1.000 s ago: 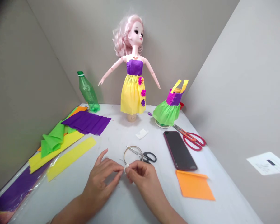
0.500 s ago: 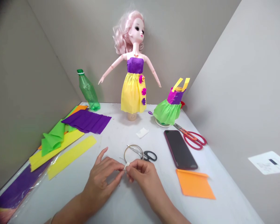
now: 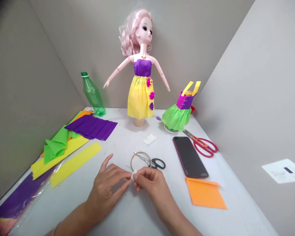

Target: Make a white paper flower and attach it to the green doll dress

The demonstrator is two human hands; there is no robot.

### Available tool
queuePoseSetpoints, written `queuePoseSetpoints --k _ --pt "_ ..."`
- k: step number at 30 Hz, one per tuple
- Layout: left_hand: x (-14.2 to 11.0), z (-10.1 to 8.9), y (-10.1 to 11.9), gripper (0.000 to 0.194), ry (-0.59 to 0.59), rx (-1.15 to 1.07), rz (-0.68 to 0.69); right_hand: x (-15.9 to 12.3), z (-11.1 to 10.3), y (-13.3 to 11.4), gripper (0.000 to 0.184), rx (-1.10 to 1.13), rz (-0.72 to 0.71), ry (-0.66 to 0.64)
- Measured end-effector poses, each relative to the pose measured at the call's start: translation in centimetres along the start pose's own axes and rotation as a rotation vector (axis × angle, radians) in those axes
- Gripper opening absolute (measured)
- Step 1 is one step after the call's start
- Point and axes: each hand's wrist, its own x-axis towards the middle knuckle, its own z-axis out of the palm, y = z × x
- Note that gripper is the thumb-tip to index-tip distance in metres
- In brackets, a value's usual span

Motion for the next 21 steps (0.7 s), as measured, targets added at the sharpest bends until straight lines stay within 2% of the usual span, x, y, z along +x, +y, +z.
queuePoseSetpoints --k 21 --pt "0.14 -0.16 0.14 0.013 0.018 0.014 0.019 -0.01 0.24 0.02 0.029 0.026 0.016 0.010"
